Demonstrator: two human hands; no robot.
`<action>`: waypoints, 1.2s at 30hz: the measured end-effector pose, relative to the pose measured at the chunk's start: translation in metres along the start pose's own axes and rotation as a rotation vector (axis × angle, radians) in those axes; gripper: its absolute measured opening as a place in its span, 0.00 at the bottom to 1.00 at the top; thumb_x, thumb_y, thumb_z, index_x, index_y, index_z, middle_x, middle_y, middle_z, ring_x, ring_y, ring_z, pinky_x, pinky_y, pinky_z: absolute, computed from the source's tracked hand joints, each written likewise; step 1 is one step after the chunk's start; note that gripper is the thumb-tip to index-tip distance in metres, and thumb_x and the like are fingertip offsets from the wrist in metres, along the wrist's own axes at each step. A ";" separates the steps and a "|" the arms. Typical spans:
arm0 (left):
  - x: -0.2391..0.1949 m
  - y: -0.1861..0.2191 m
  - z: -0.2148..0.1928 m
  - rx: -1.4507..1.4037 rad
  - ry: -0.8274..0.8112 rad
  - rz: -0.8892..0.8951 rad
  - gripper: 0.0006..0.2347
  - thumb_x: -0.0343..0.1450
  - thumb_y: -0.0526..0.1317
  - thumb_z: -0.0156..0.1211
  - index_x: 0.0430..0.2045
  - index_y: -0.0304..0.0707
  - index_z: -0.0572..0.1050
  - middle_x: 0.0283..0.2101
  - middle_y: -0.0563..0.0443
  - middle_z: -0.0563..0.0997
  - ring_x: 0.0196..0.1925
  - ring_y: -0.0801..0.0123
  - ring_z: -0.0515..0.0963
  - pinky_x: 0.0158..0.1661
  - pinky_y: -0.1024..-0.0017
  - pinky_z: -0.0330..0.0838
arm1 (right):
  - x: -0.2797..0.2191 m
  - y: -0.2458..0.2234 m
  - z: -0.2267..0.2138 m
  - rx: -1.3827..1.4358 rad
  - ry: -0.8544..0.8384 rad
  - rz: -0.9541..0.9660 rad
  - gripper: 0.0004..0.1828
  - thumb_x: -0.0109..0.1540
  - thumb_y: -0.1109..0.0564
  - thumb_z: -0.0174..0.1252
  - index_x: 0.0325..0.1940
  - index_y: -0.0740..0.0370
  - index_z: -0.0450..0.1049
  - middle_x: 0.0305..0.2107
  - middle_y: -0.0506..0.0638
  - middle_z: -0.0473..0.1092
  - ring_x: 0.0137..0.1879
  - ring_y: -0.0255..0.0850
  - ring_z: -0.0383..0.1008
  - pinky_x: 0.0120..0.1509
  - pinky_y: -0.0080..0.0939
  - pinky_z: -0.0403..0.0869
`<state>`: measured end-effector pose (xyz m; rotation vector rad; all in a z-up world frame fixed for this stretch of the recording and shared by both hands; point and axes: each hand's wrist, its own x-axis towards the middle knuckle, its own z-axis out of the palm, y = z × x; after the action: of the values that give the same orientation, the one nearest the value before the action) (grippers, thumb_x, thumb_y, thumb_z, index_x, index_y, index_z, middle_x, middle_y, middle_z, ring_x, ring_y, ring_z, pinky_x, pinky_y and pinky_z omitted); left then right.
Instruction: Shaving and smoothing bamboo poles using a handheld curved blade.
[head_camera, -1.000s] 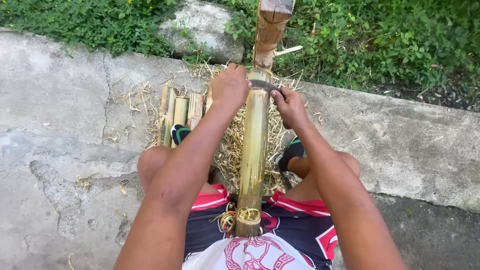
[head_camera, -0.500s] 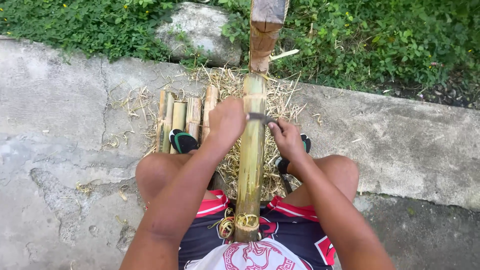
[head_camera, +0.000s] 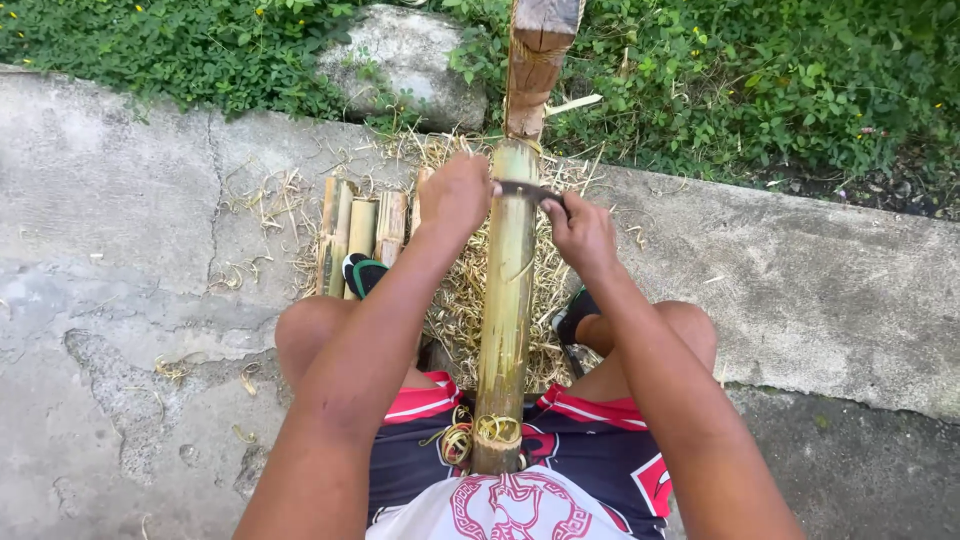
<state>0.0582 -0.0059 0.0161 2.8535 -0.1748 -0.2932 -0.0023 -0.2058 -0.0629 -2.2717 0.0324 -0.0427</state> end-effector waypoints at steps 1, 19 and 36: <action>-0.013 0.000 -0.004 -0.002 -0.001 0.003 0.10 0.72 0.46 0.63 0.34 0.39 0.78 0.39 0.42 0.77 0.40 0.49 0.81 0.38 0.51 0.73 | -0.011 -0.004 -0.002 -0.002 0.002 0.002 0.21 0.69 0.45 0.57 0.30 0.64 0.71 0.14 0.58 0.67 0.19 0.52 0.68 0.27 0.54 0.64; -0.162 -0.006 0.007 -0.243 -0.281 -0.070 0.09 0.73 0.45 0.58 0.28 0.42 0.77 0.32 0.42 0.81 0.37 0.46 0.82 0.41 0.50 0.74 | -0.131 0.004 -0.014 0.218 -0.413 0.101 0.20 0.65 0.44 0.56 0.32 0.64 0.74 0.19 0.59 0.69 0.25 0.46 0.66 0.31 0.50 0.66; 0.057 0.002 -0.003 0.002 0.178 0.058 0.06 0.69 0.41 0.65 0.33 0.41 0.79 0.42 0.44 0.78 0.44 0.48 0.82 0.40 0.52 0.76 | 0.062 0.013 0.014 0.194 0.064 0.002 0.23 0.69 0.44 0.57 0.33 0.67 0.72 0.16 0.53 0.65 0.23 0.42 0.62 0.29 0.50 0.63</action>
<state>0.1140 -0.0154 0.0086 2.8511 -0.2219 -0.0274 0.0601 -0.2055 -0.0804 -2.0754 0.0613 -0.1126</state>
